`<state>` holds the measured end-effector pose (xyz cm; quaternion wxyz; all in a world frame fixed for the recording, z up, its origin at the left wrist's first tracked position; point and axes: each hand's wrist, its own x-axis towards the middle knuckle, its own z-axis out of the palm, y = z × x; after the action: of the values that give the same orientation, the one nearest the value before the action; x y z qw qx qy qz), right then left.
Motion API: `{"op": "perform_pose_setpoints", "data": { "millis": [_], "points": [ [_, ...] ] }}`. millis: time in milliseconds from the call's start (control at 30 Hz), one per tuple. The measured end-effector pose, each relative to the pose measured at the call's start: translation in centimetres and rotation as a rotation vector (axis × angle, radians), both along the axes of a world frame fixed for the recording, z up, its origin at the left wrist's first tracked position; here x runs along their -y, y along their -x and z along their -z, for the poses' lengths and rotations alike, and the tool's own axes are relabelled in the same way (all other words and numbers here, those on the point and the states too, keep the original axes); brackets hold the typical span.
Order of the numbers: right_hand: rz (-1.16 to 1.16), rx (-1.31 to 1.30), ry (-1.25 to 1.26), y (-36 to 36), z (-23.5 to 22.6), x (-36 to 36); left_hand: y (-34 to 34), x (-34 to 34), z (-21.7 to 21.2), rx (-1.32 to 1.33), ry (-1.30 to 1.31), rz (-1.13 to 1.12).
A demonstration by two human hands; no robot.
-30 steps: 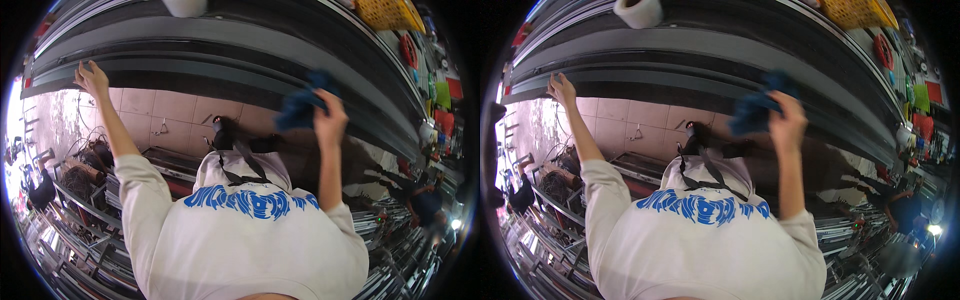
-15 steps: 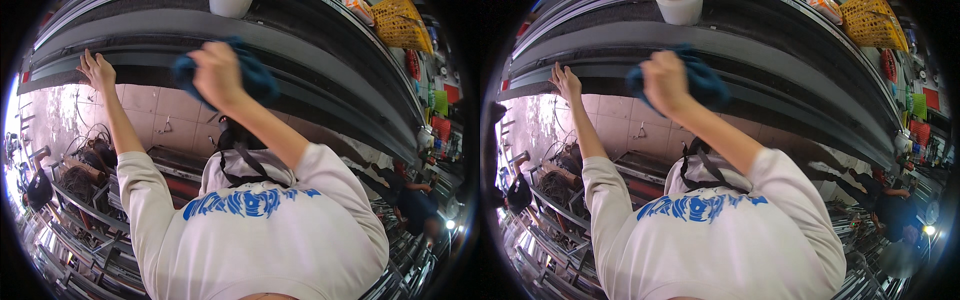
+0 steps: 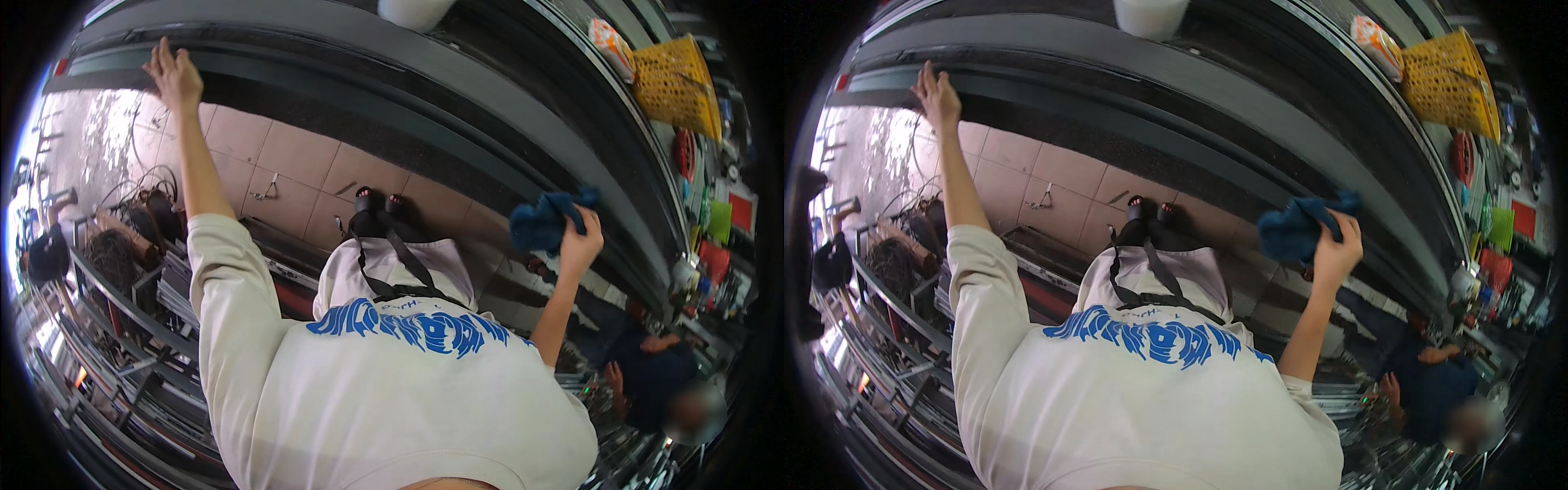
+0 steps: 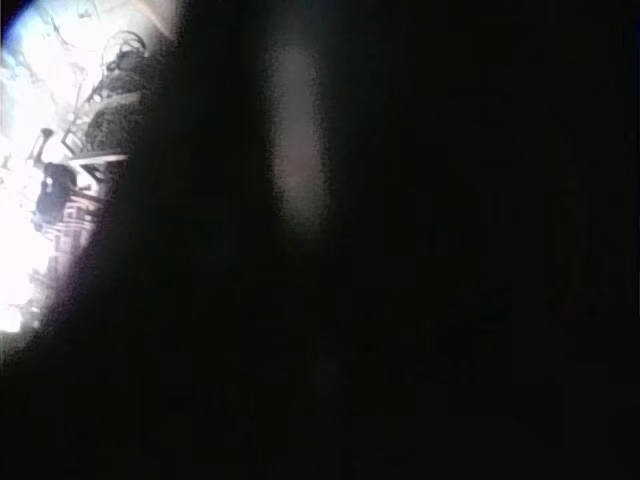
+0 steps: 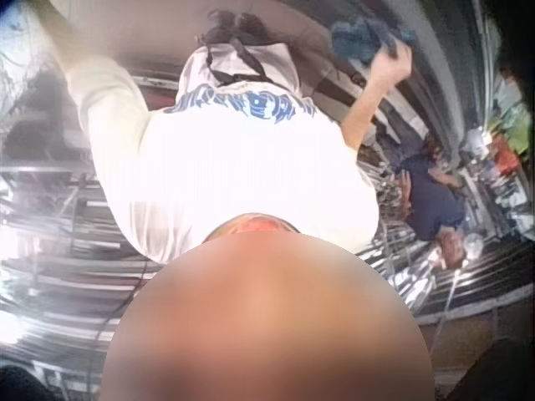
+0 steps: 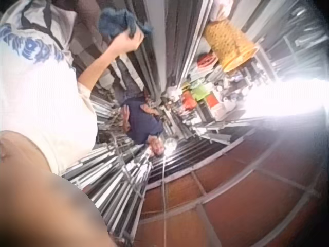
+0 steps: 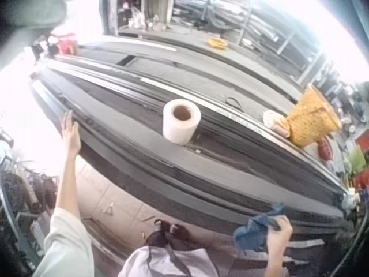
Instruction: The person sprays a cleaning agent onto a long metal profile and wipes it with a cloth. They repeat this process on multiple profiles, handling spray cans, cloths, and paper towels while working at a cluttered workbench.
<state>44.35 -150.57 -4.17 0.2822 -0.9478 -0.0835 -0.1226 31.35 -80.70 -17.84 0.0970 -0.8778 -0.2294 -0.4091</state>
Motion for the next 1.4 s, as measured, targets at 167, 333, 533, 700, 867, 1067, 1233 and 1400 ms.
{"op": "perform_pose_setpoints", "data": {
  "millis": [167,333,533,700,867,1067,1233,1400],
  "points": [
    [0.185,0.313,-0.119,1.3,4.9,-3.5,-0.7,1.9,-1.0,0.088,0.37,-0.126],
    [-0.339,0.15,0.269,3.9,4.7,-14.0,-1.2,5.1,-2.2,0.126,0.488,-0.225],
    [-0.716,0.181,0.154,5.6,4.8,-33.7,-1.9,6.9,-4.8,0.202,0.467,-0.166],
    [-0.837,0.416,0.079,7.9,5.2,-50.5,1.0,4.9,-7.6,0.071,0.544,-0.03],
    [-0.668,0.173,-0.093,7.5,2.7,-48.6,4.3,-11.6,-8.7,0.157,0.503,0.24],
    [0.064,-0.04,0.069,8.1,-0.6,-39.6,3.4,-31.7,-7.0,-0.037,0.383,-0.152],
    [-0.153,0.123,0.108,9.3,0.2,-47.9,3.3,-33.7,-3.9,0.016,0.418,-0.214],
    [-0.558,0.141,-0.036,10.3,3.4,-59.1,3.6,-33.2,-4.0,-0.015,0.349,-0.167]
  ]
}}
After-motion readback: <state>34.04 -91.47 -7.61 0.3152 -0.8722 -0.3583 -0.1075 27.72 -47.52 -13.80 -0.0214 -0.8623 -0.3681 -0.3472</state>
